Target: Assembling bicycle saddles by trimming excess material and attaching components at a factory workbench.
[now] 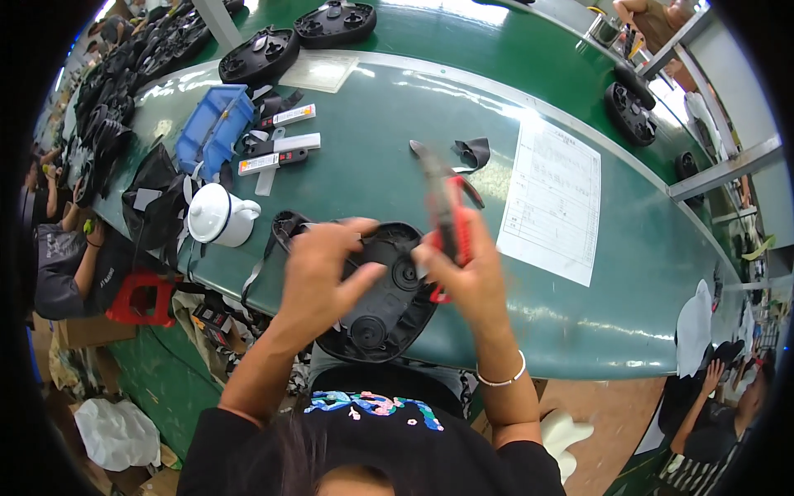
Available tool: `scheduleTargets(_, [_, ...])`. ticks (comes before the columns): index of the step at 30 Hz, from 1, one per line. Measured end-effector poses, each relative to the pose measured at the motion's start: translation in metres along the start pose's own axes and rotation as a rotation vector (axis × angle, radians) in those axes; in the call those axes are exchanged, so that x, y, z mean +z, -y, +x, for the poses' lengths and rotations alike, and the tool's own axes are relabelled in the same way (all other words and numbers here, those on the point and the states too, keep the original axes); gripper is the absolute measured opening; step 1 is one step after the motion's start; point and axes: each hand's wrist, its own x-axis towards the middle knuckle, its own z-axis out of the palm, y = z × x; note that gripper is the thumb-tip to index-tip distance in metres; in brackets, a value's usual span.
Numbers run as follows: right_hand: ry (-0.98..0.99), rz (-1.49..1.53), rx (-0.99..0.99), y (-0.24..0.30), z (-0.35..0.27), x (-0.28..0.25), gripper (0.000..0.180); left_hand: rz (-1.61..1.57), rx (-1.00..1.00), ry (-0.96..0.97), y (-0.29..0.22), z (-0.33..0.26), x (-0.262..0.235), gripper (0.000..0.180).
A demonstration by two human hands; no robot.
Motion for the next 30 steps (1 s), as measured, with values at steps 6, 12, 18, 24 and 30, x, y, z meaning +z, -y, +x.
scheduleTargets(6, [0.254, -0.681, -0.531, -0.007, -0.002, -0.053, 0.058, -0.09, -0.078, 0.184, 0.011, -0.012, 0.023, 0.016])
scheduleTargets(12, [0.608, -1.179, -0.609, 0.027, 0.032, -0.036, 0.046, -0.299, -0.073, 0.288, 0.009, -0.007, 0.018, 0.021])
scheduleTargets(18, [0.715, -1.304, -0.369, 0.033, 0.018, -0.067, 0.05, -0.77, -0.158, 0.331, 0.031, -0.011, 0.0, 0.033])
scheduleTargets(24, [0.388, -1.03, -0.217, -0.007, -0.049, -0.061, 0.056, -0.694, 0.285, 0.093, 0.012, 0.04, 0.03, 0.03])
scheduleTargets(30, [0.157, -1.116, -0.13, -0.025, -0.1, -0.034, 0.061, -1.87, -0.32, 0.08, 0.021, 0.065, 0.03, 0.042])
